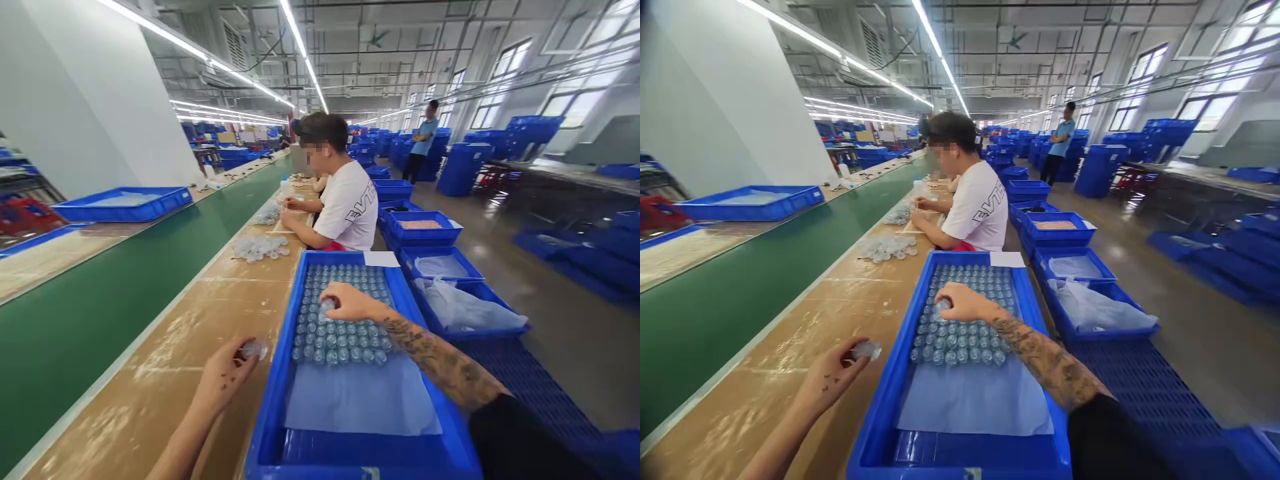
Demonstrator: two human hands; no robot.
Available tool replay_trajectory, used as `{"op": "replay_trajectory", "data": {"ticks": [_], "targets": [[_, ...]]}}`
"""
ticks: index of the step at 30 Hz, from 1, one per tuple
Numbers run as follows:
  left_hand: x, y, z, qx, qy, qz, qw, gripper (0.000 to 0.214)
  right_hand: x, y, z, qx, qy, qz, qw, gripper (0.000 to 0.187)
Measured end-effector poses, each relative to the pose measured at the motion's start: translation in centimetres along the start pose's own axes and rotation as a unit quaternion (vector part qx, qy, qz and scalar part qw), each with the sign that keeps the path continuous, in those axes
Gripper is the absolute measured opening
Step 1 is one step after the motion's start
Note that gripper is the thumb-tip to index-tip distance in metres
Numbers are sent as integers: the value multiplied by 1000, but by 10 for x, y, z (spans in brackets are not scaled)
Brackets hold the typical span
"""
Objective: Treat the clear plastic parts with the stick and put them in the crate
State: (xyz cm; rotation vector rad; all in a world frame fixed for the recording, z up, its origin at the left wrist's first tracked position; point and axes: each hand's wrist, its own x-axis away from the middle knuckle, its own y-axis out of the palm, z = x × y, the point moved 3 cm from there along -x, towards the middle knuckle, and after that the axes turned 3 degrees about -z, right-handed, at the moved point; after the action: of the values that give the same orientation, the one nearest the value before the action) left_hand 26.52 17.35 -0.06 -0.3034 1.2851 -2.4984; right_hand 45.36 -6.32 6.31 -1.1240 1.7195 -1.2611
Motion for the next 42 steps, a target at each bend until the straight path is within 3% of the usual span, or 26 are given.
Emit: {"op": "replay_trajectory", "data": {"ticks": [2,4,6,8,12,17,25,30,33,37,42], "targets": [[-6,27,57,19,96,-44,994,39,59,-8,24,34,47,-9,998,43],[-8,63,115,21,176,-101,979,39,110,-2,37,68,90,-26,993,42],[-7,102,166,13,232,-155,960,38,145,12,42,100,122,-48,986,42],[-5,139,201,-16,271,-193,943,39,167,29,43,129,141,-70,979,38],[-5,192,227,-104,301,-208,925,40,177,56,47,177,152,-93,968,30],[-11,221,222,-172,306,-197,915,31,170,76,56,205,135,-103,964,28],[-10,242,209,-219,315,-176,907,30,165,88,60,223,110,-114,962,30],[-9,242,209,-228,322,-156,906,35,166,90,62,269,118,-140,946,34],[-6,226,206,-225,319,-143,909,30,168,93,68,276,113,-144,944,43],[6,188,195,-223,296,-146,917,28,156,86,66,237,83,-96,963,47],[37,142,170,-245,247,-210,914,43,98,79,20,122,-81,-38,988,53]]}}
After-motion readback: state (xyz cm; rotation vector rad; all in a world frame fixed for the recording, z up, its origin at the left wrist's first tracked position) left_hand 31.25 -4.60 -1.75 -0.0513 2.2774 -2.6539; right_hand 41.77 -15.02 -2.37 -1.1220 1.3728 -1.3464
